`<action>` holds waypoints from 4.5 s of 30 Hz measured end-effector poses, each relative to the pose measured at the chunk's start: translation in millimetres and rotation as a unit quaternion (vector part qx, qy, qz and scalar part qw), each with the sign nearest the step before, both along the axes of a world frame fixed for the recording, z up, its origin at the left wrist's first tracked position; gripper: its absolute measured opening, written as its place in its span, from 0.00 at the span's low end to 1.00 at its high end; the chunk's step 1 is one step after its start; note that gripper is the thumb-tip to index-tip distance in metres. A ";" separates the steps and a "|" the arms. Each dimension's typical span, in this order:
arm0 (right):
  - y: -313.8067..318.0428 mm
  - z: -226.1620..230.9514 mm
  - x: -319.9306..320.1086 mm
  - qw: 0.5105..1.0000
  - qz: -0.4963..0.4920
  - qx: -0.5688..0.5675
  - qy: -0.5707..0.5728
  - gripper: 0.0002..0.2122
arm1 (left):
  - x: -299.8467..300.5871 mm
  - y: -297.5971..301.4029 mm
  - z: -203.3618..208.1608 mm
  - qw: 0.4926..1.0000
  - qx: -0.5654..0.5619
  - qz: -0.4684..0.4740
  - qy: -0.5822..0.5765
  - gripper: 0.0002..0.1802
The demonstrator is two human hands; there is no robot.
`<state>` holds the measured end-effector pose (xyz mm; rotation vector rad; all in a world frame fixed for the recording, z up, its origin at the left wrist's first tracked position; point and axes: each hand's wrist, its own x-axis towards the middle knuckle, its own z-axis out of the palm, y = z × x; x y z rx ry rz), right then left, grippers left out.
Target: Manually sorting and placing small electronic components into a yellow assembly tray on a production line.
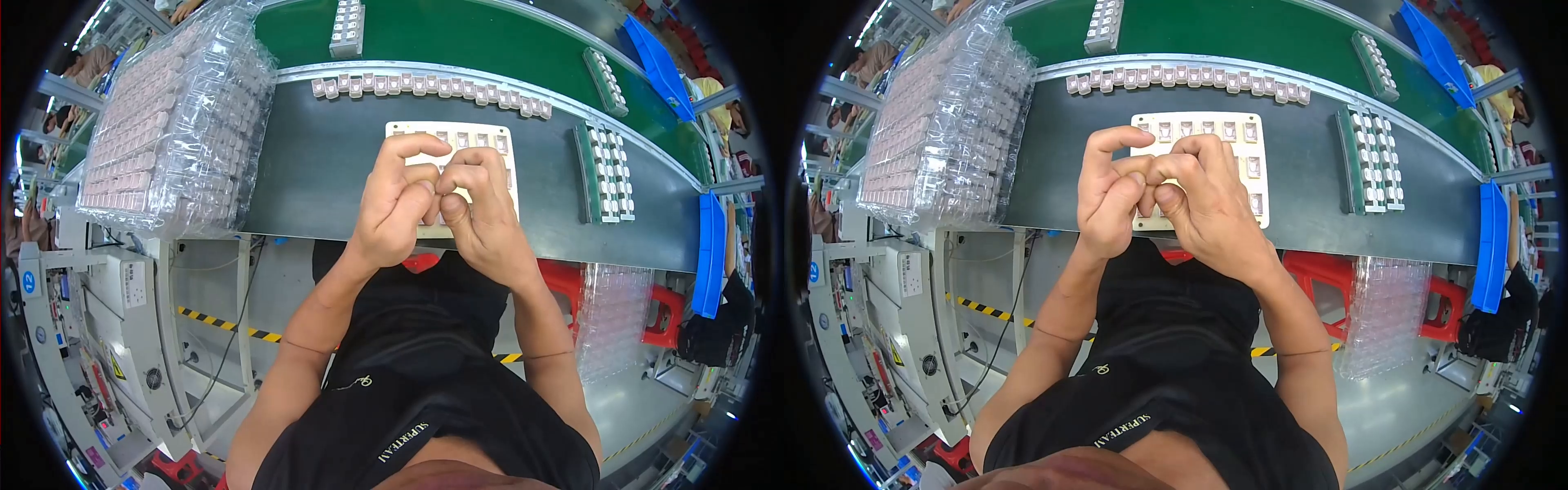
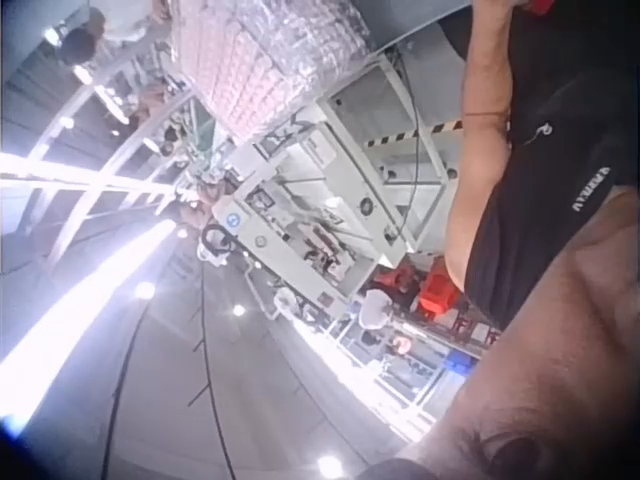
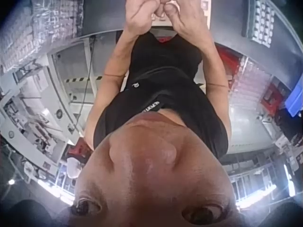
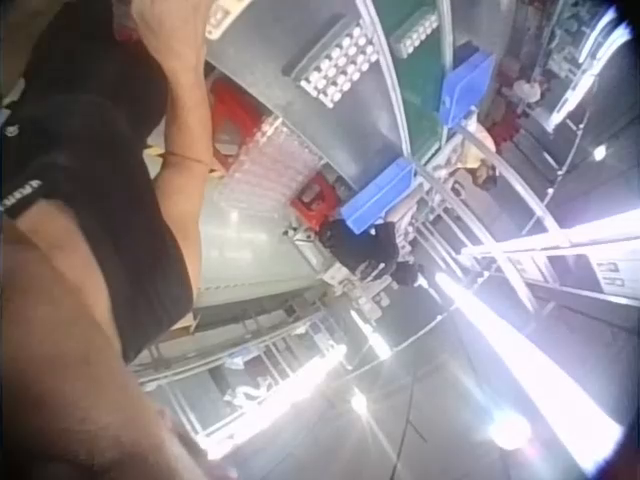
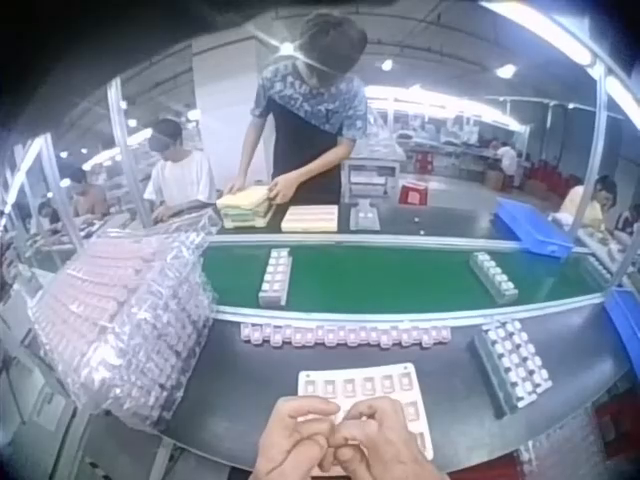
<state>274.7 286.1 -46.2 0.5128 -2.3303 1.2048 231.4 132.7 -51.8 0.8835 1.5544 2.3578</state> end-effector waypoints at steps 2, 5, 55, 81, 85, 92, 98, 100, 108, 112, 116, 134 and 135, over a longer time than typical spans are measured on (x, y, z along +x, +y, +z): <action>-0.6 0.3 -1.1 0.999 0.016 -0.013 -0.027 0.06 | -0.3 -0.4 0.7 0.999 -0.020 0.021 0.013 0.22; 3.5 0.1 -2.3 0.999 0.022 0.002 -0.042 0.05 | -1.8 2.1 -0.3 0.999 -0.036 0.026 0.010 0.21; 53.1 11.8 -261.7 0.830 0.060 -0.451 -0.323 0.17 | -61.3 -87.6 -90.3 0.938 -0.230 0.254 -0.055 0.17; 179.0 -17.4 -23.7 0.934 -0.280 -0.164 -0.150 0.11 | -61.4 -46.4 -83.1 0.941 -0.228 0.249 -0.034 0.21; 167.5 -13.5 -56.7 0.937 -0.229 -0.164 -0.205 0.11 | -65.9 -37.4 -90.6 0.940 -0.206 0.271 -0.023 0.20; 28.3 -3.8 -242.9 0.967 -0.024 -0.067 -0.245 0.22 | -63.1 -43.8 -96.3 0.926 -0.210 0.313 -0.028 0.19; -136.1 -39.5 -406.1 0.949 -0.104 0.053 -0.293 0.47 | -63.9 -46.6 -95.9 0.924 -0.195 0.326 -0.052 0.19; -169.9 -43.2 -430.3 0.925 -0.131 0.093 -0.344 0.50 | -64.0 -47.8 -95.8 0.926 -0.180 0.325 -0.067 0.20; -221.9 -100.4 -468.9 0.903 -0.341 0.221 -0.142 0.22 | -66.2 -41.4 -100.6 0.942 -0.139 0.299 -0.052 0.20; -173.1 -103.1 -512.3 0.900 -0.229 0.209 -0.307 0.27 | -65.5 -35.8 -98.3 0.951 -0.123 0.275 -0.064 0.21; -167.7 -52.7 -464.4 0.891 -0.108 0.264 -0.354 0.39 | -63.4 -53.2 -93.8 0.940 -0.131 0.303 -0.090 0.21; 42.9 15.6 -372.0 0.894 -0.195 0.290 -0.279 0.38 | -62.7 -40.8 -87.2 0.943 -0.176 0.272 -0.077 0.23; 63.4 26.5 -349.6 0.892 -0.214 0.285 -0.279 0.38 | -61.6 -39.8 -81.5 0.940 -0.185 0.274 -0.084 0.23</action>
